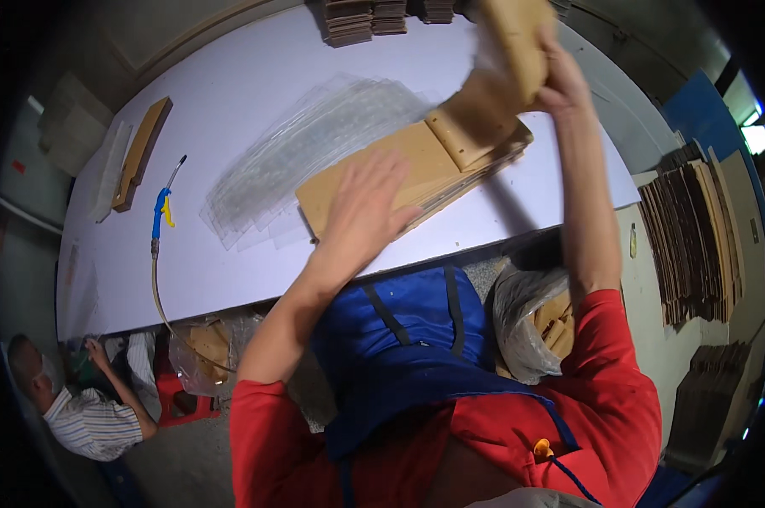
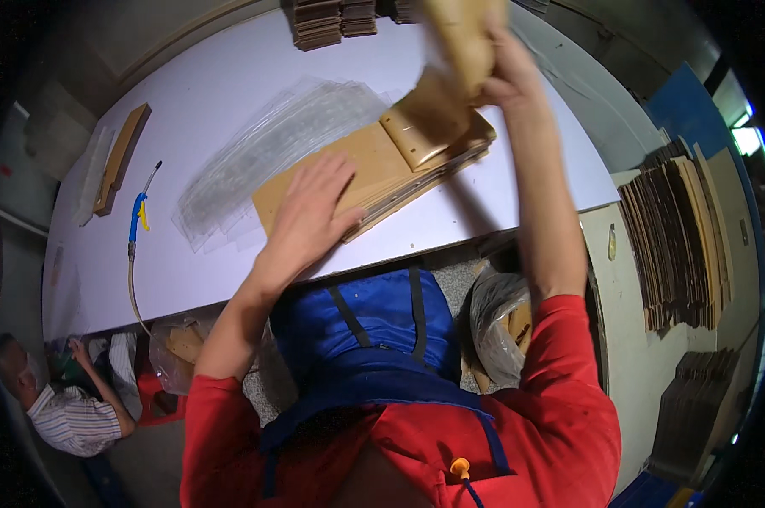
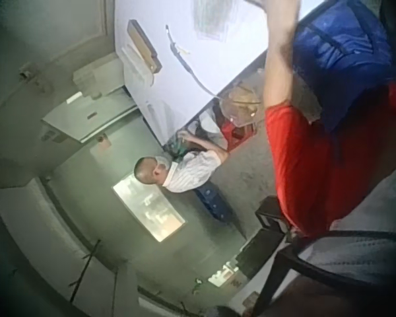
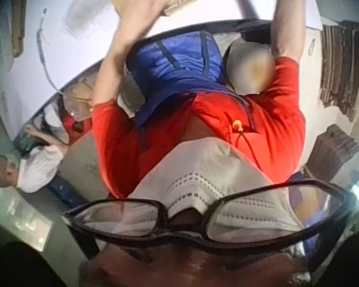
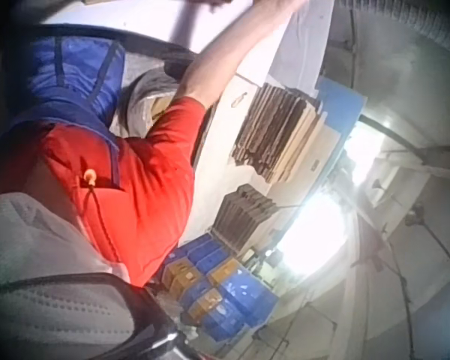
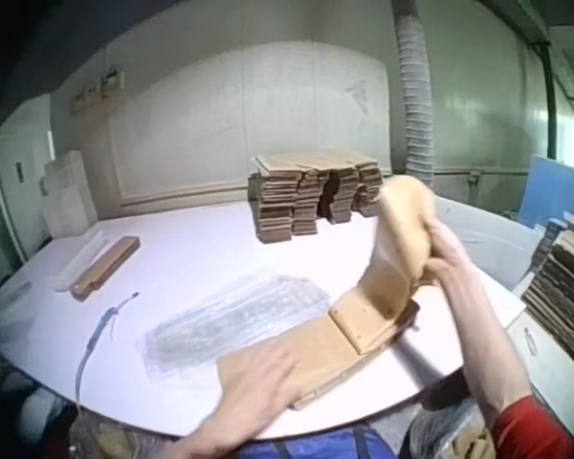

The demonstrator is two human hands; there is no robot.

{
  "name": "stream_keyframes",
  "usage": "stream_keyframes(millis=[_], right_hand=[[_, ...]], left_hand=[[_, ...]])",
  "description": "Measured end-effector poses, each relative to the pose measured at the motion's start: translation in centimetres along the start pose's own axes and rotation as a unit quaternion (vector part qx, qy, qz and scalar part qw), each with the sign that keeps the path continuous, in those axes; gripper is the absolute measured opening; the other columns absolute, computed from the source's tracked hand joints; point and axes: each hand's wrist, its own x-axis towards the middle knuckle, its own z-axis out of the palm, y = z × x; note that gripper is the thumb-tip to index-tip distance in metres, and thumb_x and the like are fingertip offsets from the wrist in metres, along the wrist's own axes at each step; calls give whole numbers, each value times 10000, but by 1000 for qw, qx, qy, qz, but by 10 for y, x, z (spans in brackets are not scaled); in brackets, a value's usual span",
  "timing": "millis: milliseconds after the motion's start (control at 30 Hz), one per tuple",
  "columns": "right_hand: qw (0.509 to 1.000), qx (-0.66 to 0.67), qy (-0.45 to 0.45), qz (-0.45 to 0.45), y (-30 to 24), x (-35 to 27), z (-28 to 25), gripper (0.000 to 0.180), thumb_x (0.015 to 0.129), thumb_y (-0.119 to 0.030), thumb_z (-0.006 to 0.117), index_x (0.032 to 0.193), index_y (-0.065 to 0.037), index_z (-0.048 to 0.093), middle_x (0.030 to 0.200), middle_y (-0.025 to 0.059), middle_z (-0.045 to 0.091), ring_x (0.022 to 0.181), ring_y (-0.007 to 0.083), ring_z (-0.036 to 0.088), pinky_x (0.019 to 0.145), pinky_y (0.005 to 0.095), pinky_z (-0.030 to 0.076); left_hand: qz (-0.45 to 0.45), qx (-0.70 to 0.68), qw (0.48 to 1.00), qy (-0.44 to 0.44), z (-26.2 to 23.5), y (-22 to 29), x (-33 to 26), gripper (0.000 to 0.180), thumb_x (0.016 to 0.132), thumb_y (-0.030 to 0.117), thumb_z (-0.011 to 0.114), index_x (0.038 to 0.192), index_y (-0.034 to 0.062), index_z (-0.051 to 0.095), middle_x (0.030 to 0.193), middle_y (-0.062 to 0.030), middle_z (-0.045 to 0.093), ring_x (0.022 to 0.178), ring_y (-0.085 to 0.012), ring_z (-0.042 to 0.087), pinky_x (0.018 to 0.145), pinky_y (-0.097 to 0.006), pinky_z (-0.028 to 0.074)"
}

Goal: Peeling backing material and stacking cardboard components for packaging or assembly.

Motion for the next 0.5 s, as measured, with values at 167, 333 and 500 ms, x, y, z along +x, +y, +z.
stream_keyframes(millis=[167,333,500], right_hand=[[983,-25,-11,181,112,-92,96,337,1003,-195,654,1263,17,622,1154,117,687,960,169,663,874,334,566],[914,142,-185,331,163,-132,107,419,1082,-360,535,1205,31,624,1096,121,676,811,158,642,704,285,553],[920,103,-253,282,156,-137,89,399,1090,-308,535,1299,25,600,1197,84,673,1005,97,635,848,239,528]], left_hand=[[-51,-111,992,-37,60,-5,31,642,909,427,690,1420,53,581,1477,-205,542,1390,-387,462,1189,-491,324],[8,-72,995,74,104,-6,48,588,955,390,655,1443,78,556,1443,-184,564,1372,-360,481,1161,-491,368],[22,-45,999,-5,105,-15,77,678,990,433,614,1530,60,445,1574,-133,455,1413,-322,462,1209,-443,334]])
